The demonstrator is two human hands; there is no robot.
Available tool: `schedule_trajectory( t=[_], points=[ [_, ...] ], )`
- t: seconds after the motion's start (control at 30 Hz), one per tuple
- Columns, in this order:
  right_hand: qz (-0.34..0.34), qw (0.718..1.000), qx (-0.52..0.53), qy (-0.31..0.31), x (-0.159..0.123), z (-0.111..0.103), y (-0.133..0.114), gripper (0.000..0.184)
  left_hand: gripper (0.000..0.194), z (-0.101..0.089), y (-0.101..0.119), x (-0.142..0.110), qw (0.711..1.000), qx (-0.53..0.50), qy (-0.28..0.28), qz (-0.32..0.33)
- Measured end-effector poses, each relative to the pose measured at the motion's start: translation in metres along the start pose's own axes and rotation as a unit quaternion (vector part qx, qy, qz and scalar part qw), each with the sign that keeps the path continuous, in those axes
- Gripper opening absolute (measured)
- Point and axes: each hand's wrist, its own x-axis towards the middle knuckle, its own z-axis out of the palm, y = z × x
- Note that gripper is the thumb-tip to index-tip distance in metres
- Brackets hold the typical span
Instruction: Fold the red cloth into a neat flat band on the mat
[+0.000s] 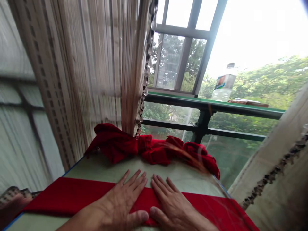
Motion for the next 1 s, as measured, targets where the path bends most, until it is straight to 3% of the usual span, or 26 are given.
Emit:
schedule_trajectory(
  t=[0.17,0.33,0.43,0.53,0.67,0.87,1.0],
  points=[
    [-0.002,1.000,0.002,-0.001,-0.001,-0.002,-0.003,0.090,0.095,-0.020,0.024,-0.003,0.999,-0.035,-0.002,0.016],
    [0.021,0.999,-0.021,-0.012,-0.003,-0.005,-0.008,0.089,0.091,-0.048,0.046,-0.005,0.994,-0.045,-0.081,-0.062],
    [0.016,0.999,-0.034,0.002,-0.006,-0.008,-0.012,0.087,0.090,-0.060,0.045,-0.003,0.994,-0.029,-0.058,-0.086],
    [-0.003,0.998,-0.059,0.033,-0.008,-0.013,-0.017,0.086,0.085,-0.061,0.040,-0.002,0.996,-0.013,0.000,-0.083],
    [-0.040,0.990,-0.098,0.089,-0.005,-0.010,-0.023,0.089,0.091,-0.060,0.050,-0.001,0.993,-0.028,-0.054,-0.105],
    [-0.057,0.997,-0.041,0.032,-0.001,0.012,-0.009,0.084,0.106,-0.071,0.063,-0.002,0.989,-0.042,-0.098,-0.102],
    [-0.049,0.998,-0.034,0.023,-0.005,0.004,-0.016,0.085,0.103,-0.072,0.054,-0.004,0.990,-0.031,-0.098,-0.101]
  ],
)
